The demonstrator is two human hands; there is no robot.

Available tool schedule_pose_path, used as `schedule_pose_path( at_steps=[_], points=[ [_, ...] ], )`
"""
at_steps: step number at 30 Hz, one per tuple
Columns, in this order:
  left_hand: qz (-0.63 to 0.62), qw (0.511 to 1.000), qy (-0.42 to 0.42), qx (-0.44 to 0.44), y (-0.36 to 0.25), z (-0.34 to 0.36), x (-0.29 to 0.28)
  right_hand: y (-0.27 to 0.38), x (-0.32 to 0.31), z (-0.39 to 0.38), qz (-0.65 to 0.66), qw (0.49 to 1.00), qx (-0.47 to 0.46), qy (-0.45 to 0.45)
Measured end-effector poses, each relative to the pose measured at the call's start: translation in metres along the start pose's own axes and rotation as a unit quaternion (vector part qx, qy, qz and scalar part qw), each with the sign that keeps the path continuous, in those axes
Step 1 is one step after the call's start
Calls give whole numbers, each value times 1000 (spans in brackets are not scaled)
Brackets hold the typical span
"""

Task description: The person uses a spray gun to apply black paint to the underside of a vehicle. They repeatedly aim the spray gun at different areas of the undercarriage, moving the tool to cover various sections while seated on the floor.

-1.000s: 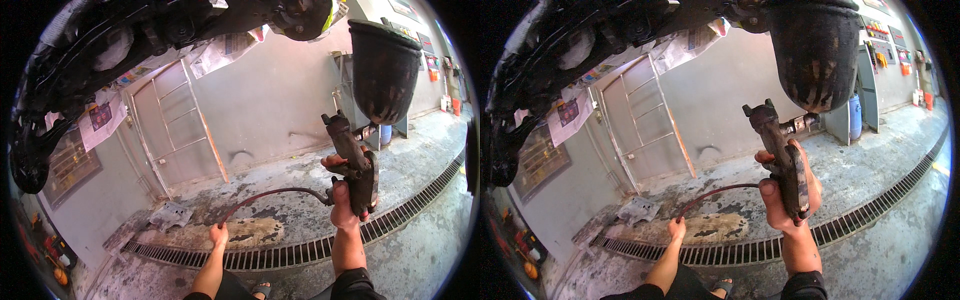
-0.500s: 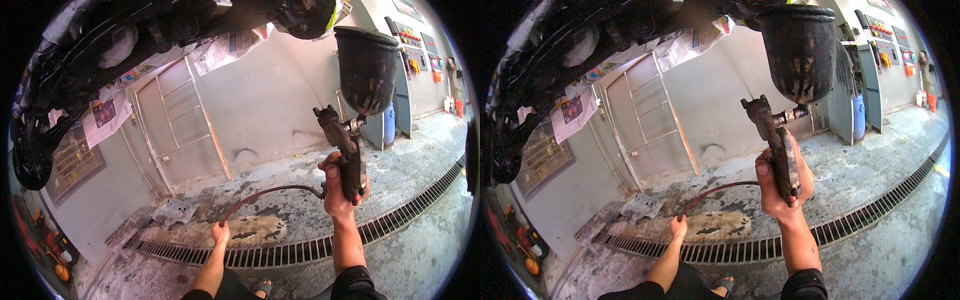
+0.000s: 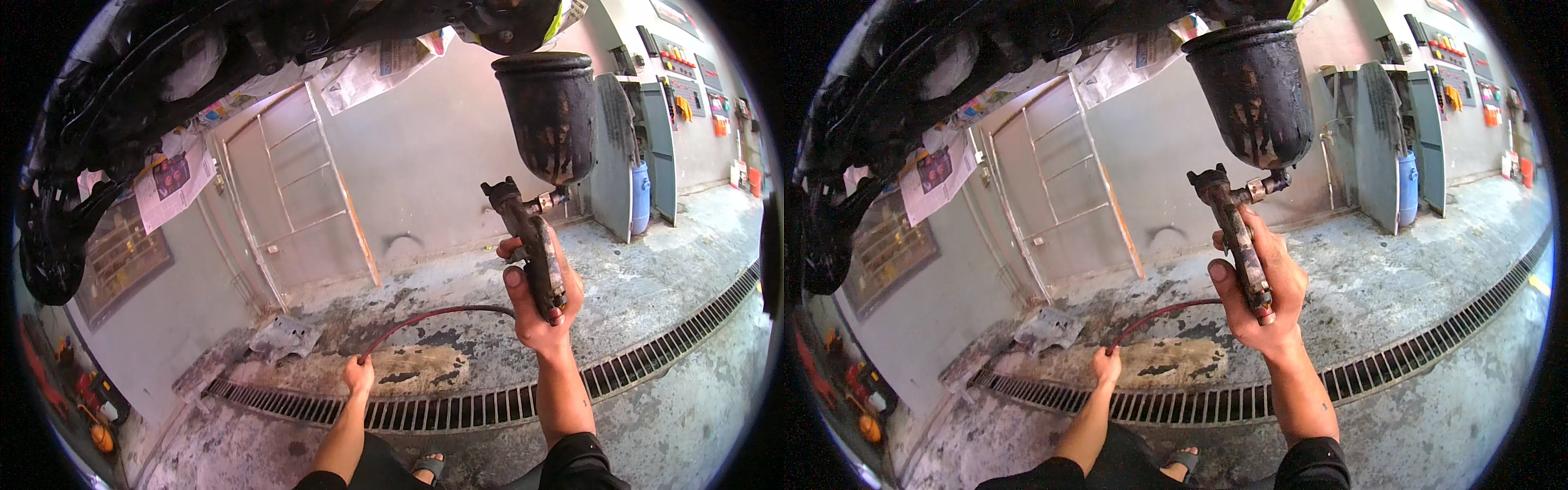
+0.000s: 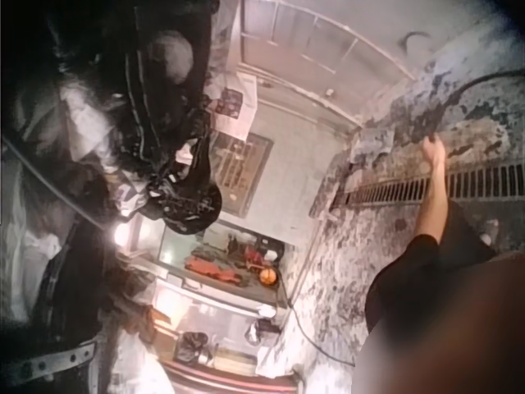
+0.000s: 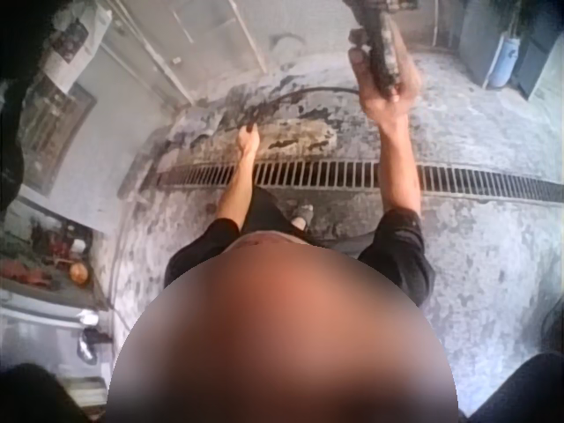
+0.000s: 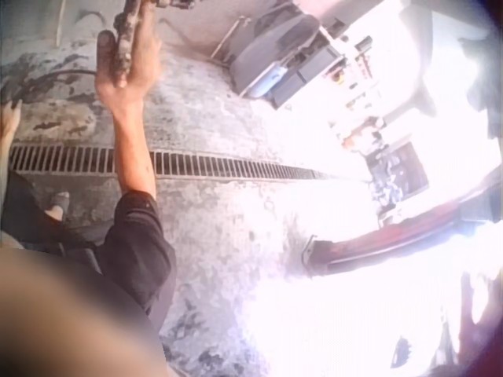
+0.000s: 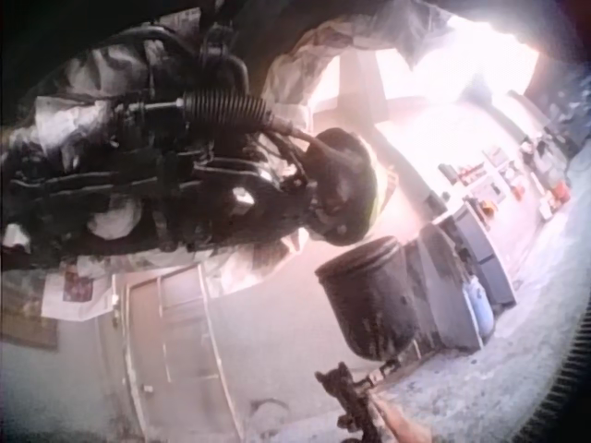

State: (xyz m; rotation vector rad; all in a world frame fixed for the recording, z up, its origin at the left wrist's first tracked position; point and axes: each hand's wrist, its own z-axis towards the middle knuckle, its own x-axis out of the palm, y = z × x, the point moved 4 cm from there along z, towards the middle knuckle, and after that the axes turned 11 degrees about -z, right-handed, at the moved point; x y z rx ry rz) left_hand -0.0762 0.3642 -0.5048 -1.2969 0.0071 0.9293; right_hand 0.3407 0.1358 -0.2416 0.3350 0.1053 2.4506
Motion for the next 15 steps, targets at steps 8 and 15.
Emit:
schedule_pose_path(
  at_steps=[8,15],
  points=[
    [-4,999,-18,33,8,4,-3,1,2,0,-2,999,7,-34],
    [26,999,-2,26,11,9,0,1,2,0,-3,999,-11,-52]
  ],
)
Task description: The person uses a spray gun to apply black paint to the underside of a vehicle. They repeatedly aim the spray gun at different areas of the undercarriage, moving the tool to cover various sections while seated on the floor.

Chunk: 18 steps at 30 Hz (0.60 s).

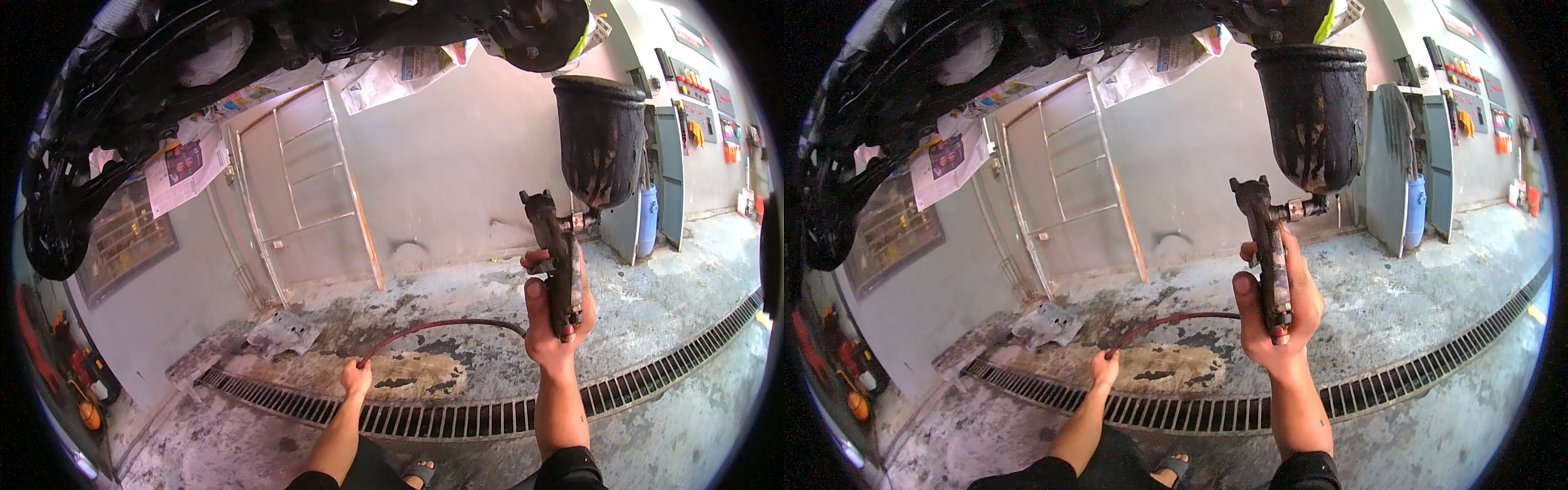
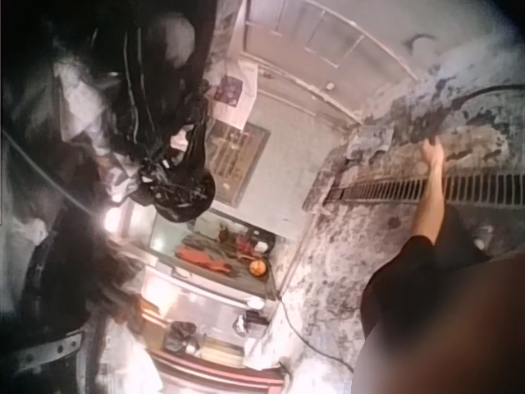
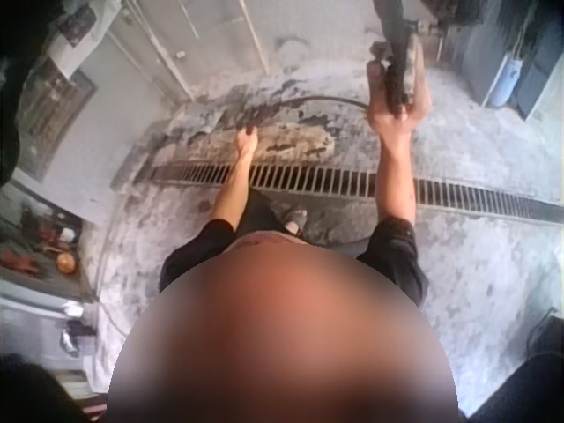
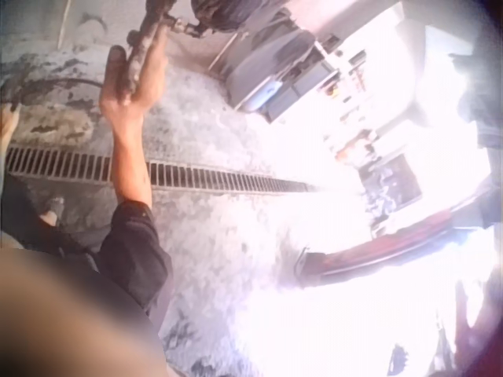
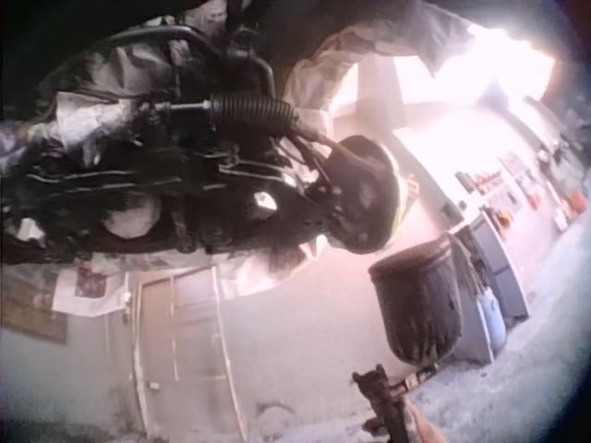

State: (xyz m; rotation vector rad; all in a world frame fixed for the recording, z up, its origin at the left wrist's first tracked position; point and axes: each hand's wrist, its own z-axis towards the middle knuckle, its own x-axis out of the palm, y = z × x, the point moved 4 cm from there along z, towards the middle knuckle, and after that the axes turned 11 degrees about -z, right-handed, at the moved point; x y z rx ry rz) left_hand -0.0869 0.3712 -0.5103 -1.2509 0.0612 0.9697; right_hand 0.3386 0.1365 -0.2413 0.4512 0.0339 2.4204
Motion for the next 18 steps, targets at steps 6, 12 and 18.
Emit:
schedule_pose_path(
  at_steps=[6,12,18],
  points=[
    [-26,999,33,-25,-2,-5,1,-1,-1,-1,5,1000,-10,-15],
    [-25,1000,9,-11,-3,-11,-8,12,17,19,32,999,22,-32],
    [-85,994,-66,-8,-12,0,-66,32,64,74,29,998,-12,-55]
  ],
)
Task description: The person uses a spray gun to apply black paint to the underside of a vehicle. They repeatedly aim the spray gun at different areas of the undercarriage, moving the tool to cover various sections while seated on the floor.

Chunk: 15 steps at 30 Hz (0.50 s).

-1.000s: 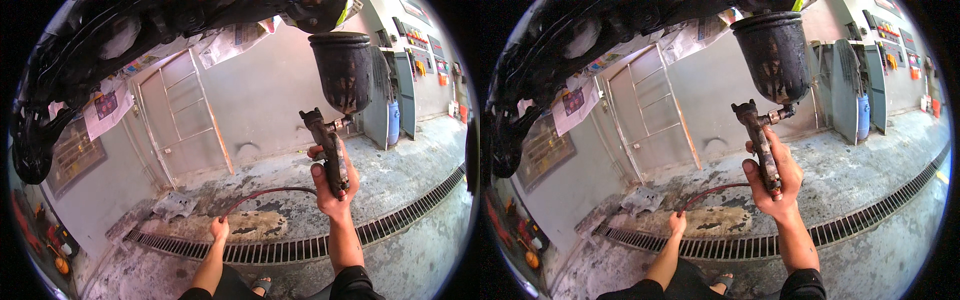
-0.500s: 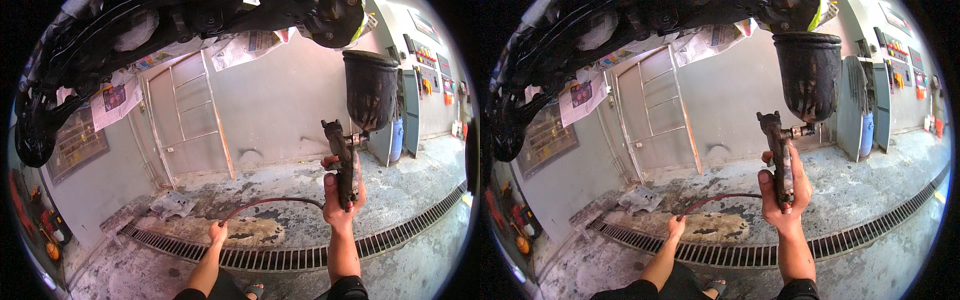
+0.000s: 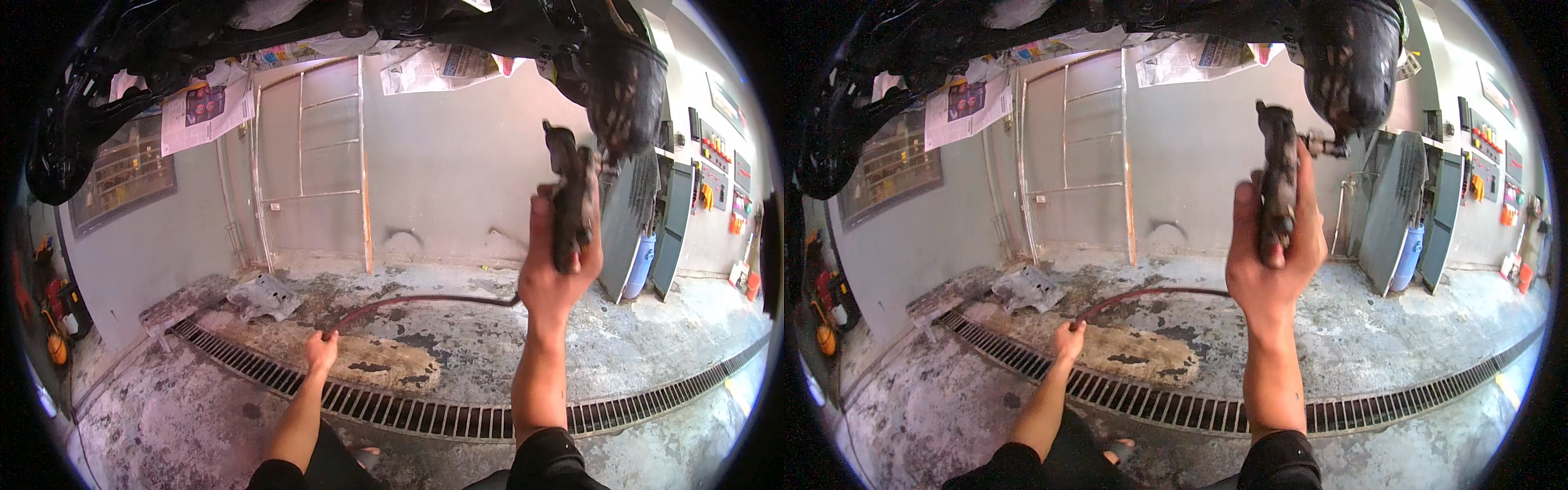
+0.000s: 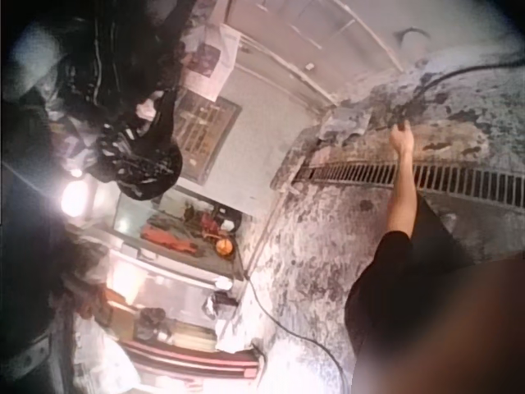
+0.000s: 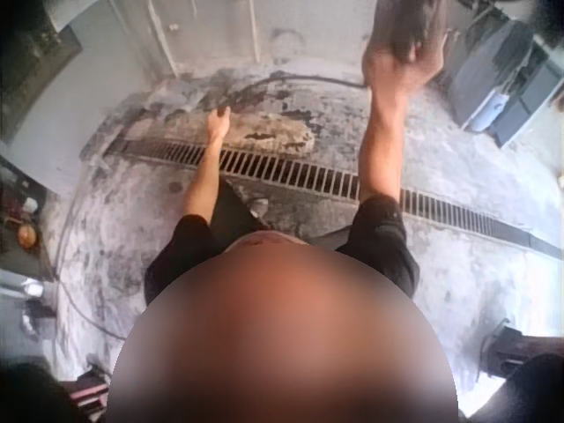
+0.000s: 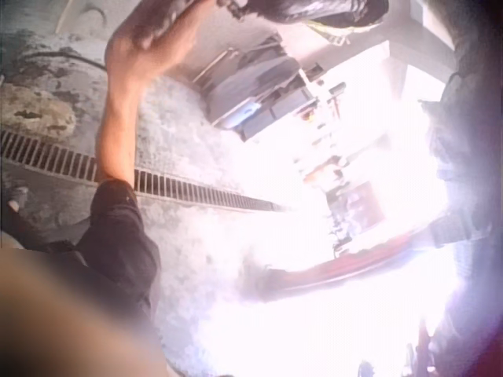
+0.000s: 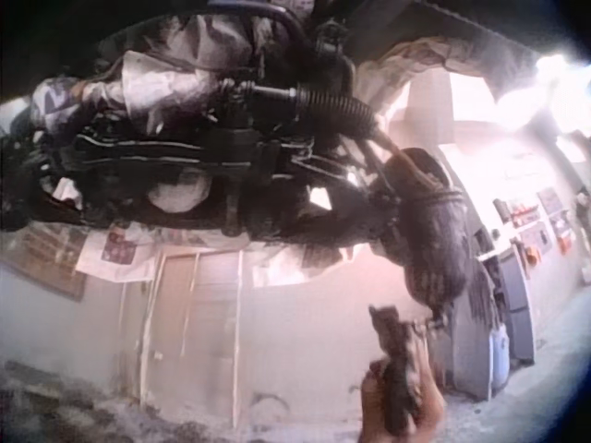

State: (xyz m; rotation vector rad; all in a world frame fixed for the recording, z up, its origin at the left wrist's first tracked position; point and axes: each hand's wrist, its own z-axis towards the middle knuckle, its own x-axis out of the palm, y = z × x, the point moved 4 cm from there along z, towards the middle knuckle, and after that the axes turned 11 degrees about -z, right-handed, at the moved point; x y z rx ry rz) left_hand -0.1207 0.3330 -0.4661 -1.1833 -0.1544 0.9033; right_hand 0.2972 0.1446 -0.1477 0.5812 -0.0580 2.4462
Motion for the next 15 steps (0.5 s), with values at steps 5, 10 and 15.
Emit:
schedule_pose_path(
  at_steps=[5,10,15],
  points=[
    [-46,999,2,-3,-20,1,-16,9,37,36,-61,995,-60,-43],
    [-45,999,3,2,-13,6,-4,9,62,46,-66,991,-87,-80],
    [-53,999,11,-5,14,10,4,3,74,38,-79,994,-45,-53]
  ],
)
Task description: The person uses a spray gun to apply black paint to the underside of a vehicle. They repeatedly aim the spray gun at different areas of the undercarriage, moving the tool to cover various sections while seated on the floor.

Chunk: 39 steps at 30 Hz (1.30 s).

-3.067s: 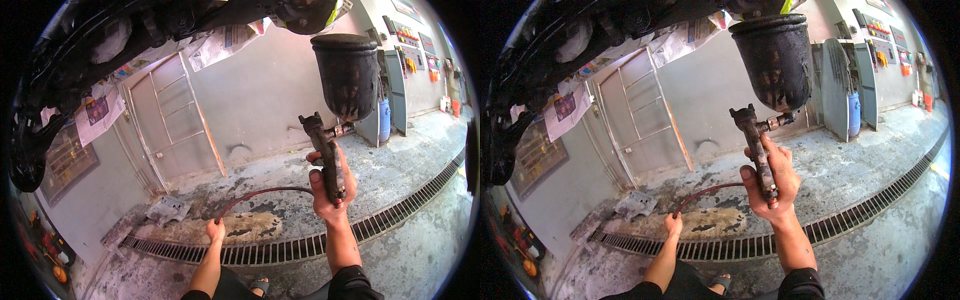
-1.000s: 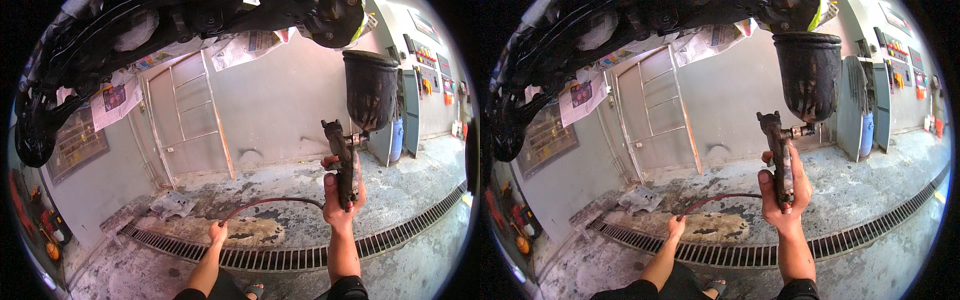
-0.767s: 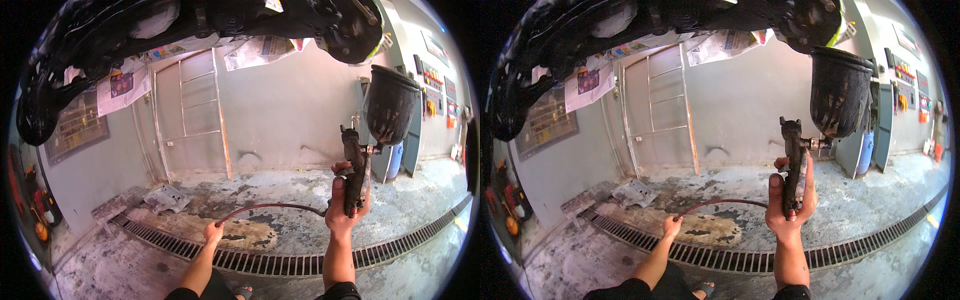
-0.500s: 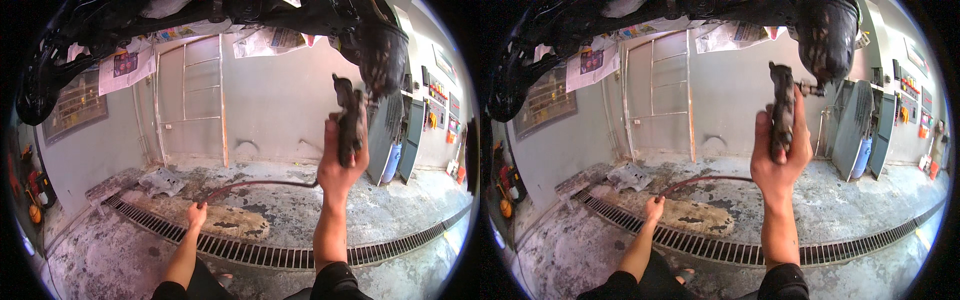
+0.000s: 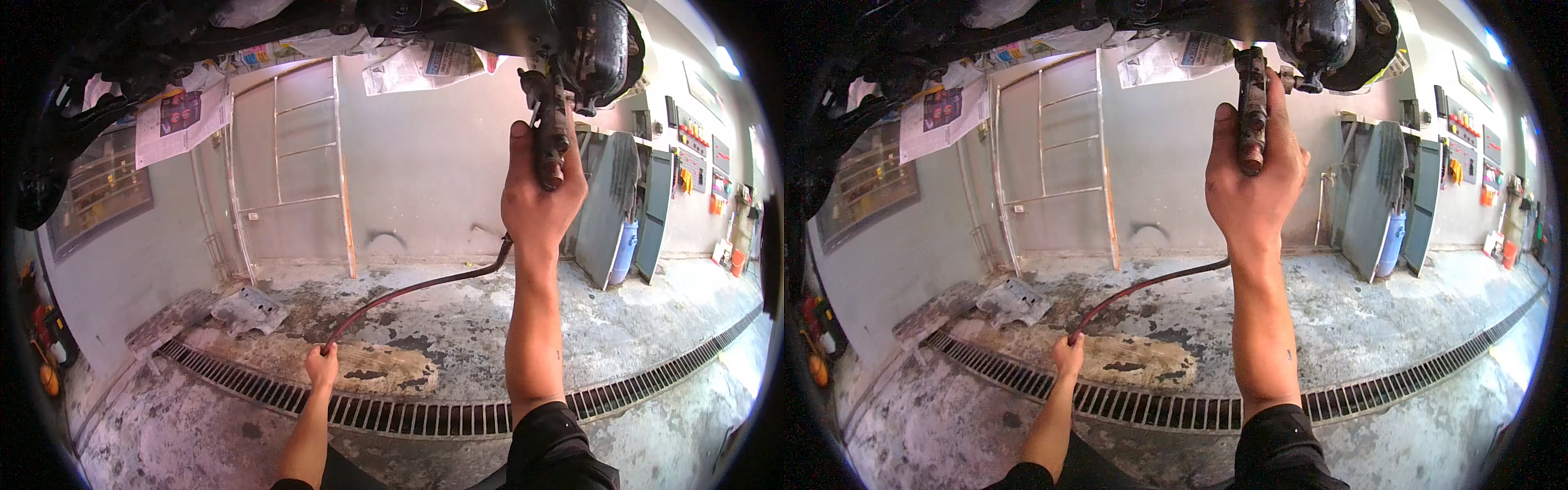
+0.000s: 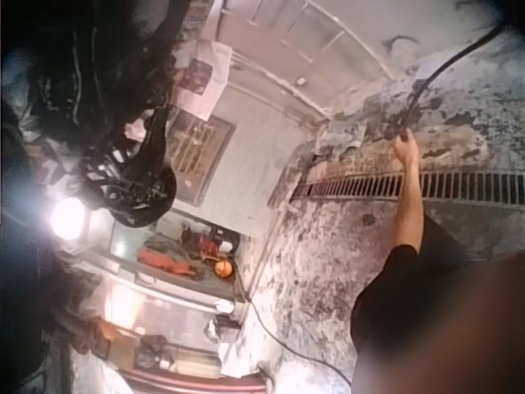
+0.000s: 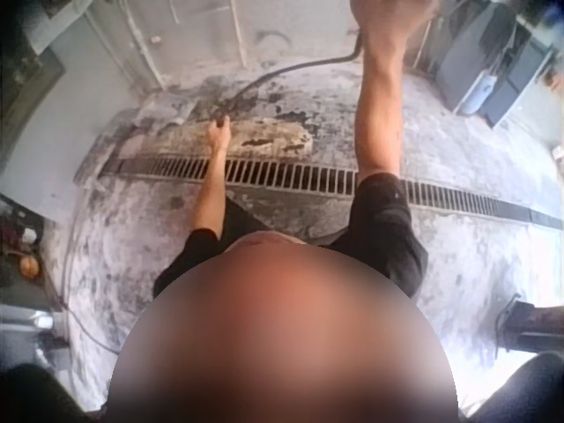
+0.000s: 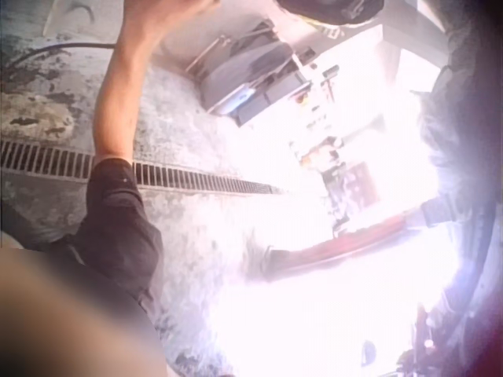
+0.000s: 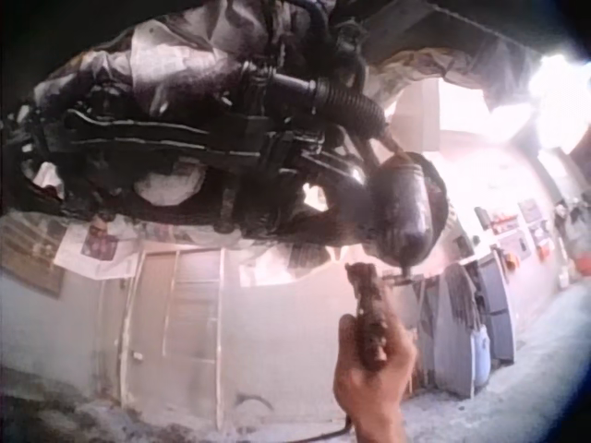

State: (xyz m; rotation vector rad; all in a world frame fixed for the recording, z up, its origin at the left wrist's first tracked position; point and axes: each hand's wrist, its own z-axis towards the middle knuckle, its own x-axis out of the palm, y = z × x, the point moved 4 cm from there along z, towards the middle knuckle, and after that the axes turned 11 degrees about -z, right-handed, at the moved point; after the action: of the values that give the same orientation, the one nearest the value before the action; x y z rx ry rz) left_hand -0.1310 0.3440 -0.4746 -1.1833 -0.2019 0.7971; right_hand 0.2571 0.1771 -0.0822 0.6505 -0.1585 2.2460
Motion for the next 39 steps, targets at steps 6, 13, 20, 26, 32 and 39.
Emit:
schedule_pose_path(
  at_steps=[6,13,20,26,32,39],
  points=[
    [-28,1000,3,-11,26,4,0,6,12,-14,10,998,43,47],
    [-25,999,14,-41,16,-8,-9,14,7,-22,37,997,51,48],
    [-30,997,17,-64,8,-13,-6,10,2,-9,18,999,45,6],
    [-44,998,-4,-45,21,-8,-8,13,2,-28,12,994,88,70],
    [-18,998,-8,-53,36,-4,-8,21,-11,-48,70,987,93,108],
    [22,1000,-1,-6,32,-11,-2,13,-59,-59,66,984,90,141]
  ],
)
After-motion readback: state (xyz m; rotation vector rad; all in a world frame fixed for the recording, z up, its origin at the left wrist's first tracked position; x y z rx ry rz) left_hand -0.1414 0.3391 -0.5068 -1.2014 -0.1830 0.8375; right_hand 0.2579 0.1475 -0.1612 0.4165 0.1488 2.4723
